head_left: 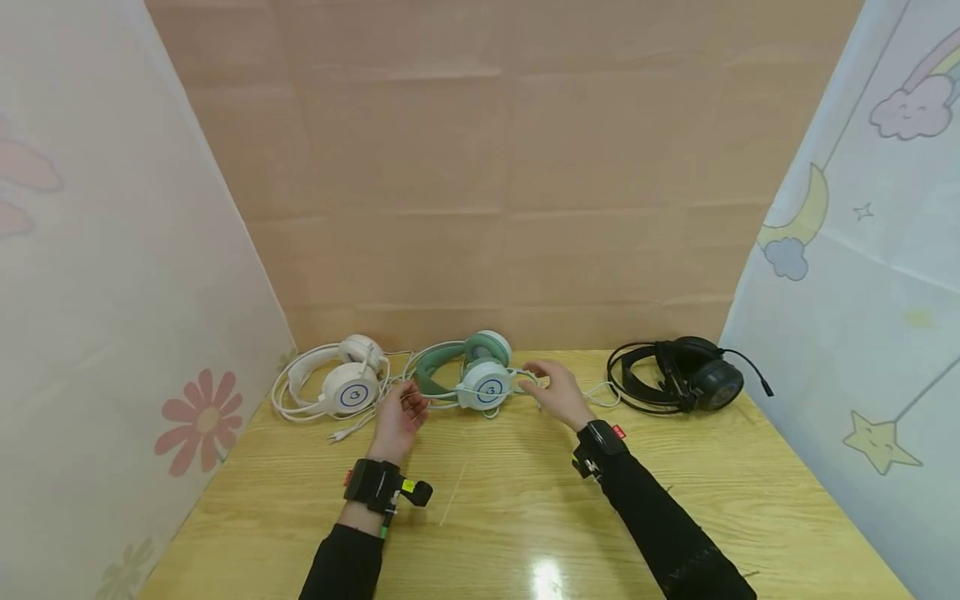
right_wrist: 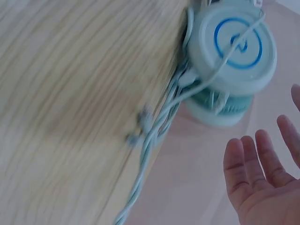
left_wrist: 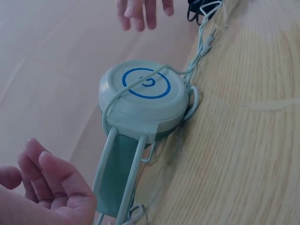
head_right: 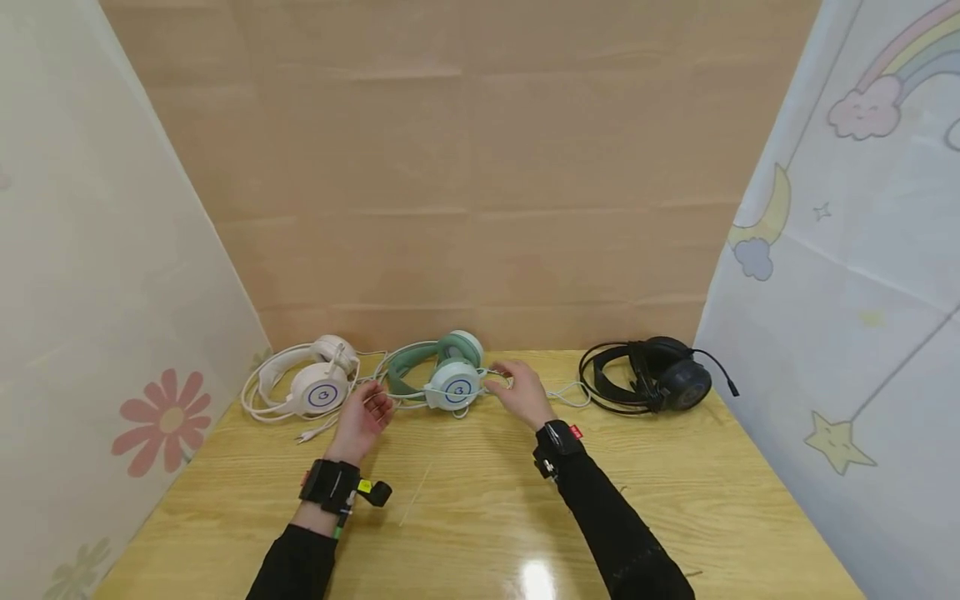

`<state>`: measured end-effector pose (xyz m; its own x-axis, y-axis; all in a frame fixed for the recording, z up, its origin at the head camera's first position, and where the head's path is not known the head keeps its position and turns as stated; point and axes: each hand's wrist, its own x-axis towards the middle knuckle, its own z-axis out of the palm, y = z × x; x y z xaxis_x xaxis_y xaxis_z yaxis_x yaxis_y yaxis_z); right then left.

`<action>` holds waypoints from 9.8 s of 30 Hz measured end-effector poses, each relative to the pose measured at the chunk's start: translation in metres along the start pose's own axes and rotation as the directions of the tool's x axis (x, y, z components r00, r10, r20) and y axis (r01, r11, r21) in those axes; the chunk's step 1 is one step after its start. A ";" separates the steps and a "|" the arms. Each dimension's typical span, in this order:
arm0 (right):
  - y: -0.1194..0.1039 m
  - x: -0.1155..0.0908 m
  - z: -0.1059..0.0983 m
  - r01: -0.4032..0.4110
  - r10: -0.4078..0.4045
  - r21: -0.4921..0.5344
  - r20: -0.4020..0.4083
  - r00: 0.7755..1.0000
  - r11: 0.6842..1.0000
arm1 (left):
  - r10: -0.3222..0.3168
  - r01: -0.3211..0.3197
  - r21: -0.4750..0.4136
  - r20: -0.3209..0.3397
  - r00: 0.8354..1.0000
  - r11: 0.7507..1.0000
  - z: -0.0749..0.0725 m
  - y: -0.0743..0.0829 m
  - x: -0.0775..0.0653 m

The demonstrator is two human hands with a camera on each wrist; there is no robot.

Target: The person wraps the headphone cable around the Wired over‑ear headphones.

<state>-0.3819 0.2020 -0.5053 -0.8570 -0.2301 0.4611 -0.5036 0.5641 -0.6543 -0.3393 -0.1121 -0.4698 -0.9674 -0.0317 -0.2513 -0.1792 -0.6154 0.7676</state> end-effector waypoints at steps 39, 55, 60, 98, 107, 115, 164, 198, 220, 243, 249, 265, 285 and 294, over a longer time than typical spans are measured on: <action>-0.071 0.011 0.060 -0.250 0.249 -0.150 -0.026 0.968 0.956 | 0.015 -0.010 0.106 -0.051 0.999 0.994 -0.003 0.002 0.002; -0.065 0.001 0.030 -0.258 0.263 -0.063 0.097 0.960 0.964 | 0.103 -0.080 0.206 -0.101 0.990 0.975 0.014 -0.013 0.002; -0.059 -0.012 0.020 -0.180 0.189 -0.071 0.158 0.969 0.981 | 0.194 -0.155 0.375 -0.069 0.979 0.914 0.021 -0.020 0.003; -0.087 -0.026 -0.011 0.032 -0.017 0.188 -0.081 0.997 0.982 | 0.067 -0.048 -0.364 0.040 0.997 0.930 0.027 -0.016 -0.006; -0.081 -0.029 -0.001 -0.156 0.116 0.280 0.153 0.981 0.947 | 0.078 -0.119 -0.472 -0.105 0.991 0.873 0.027 -0.012 -0.003; -0.084 -0.028 0.010 -0.166 0.115 0.257 0.203 0.972 0.952 | 0.031 -0.067 -0.562 -0.073 0.997 0.824 0.033 -0.010 -0.007; -0.052 0.086 -0.037 0.100 -0.013 -0.207 0.387 0.922 0.973 | -0.051 0.234 -0.352 0.460 0.887 0.906 0.010 0.011 -0.002; -0.089 0.120 -0.059 0.245 -0.076 -0.609 0.290 0.954 0.754 | 0.109 -0.212 0.226 0.399 0.911 0.951 0.024 -0.005 -0.011; -0.109 0.116 -0.066 0.213 -0.070 -0.343 0.384 0.921 0.915 | 0.237 -0.258 0.242 0.112 0.965 0.936 0.030 -0.012 -0.003; -0.111 0.109 -0.073 0.159 0.018 -0.326 0.479 0.878 0.932 | 0.400 -0.333 0.241 -0.335 0.853 0.912 0.035 -0.019 0.007; -0.111 0.099 -0.069 0.204 -0.008 -0.374 0.463 0.886 0.904 | 0.434 -0.389 0.193 -0.361 0.826 0.901 0.035 -0.022 0.010; -0.122 0.098 -0.054 0.182 -0.064 -0.243 0.426 0.903 0.953 | 0.555 -0.457 0.329 -0.339 0.759 0.826 0.042 -0.025 0.005; -0.114 0.076 -0.040 0.180 -0.062 -0.238 0.433 0.899 0.955 | 0.462 -0.415 0.202 -0.393 0.795 0.887 0.067 -0.008 0.019; -0.114 0.069 -0.035 0.085 0.017 -0.268 0.355 0.935 0.960 | 0.471 -0.435 0.183 -0.410 0.781 0.881 0.073 -0.009 0.024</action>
<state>-0.3796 0.1496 -0.3776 -0.8483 -0.4874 0.2070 -0.5265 0.7344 -0.4283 -0.3741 -0.0503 -0.4399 -0.7669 -0.6371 -0.0764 0.2302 -0.3844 0.8940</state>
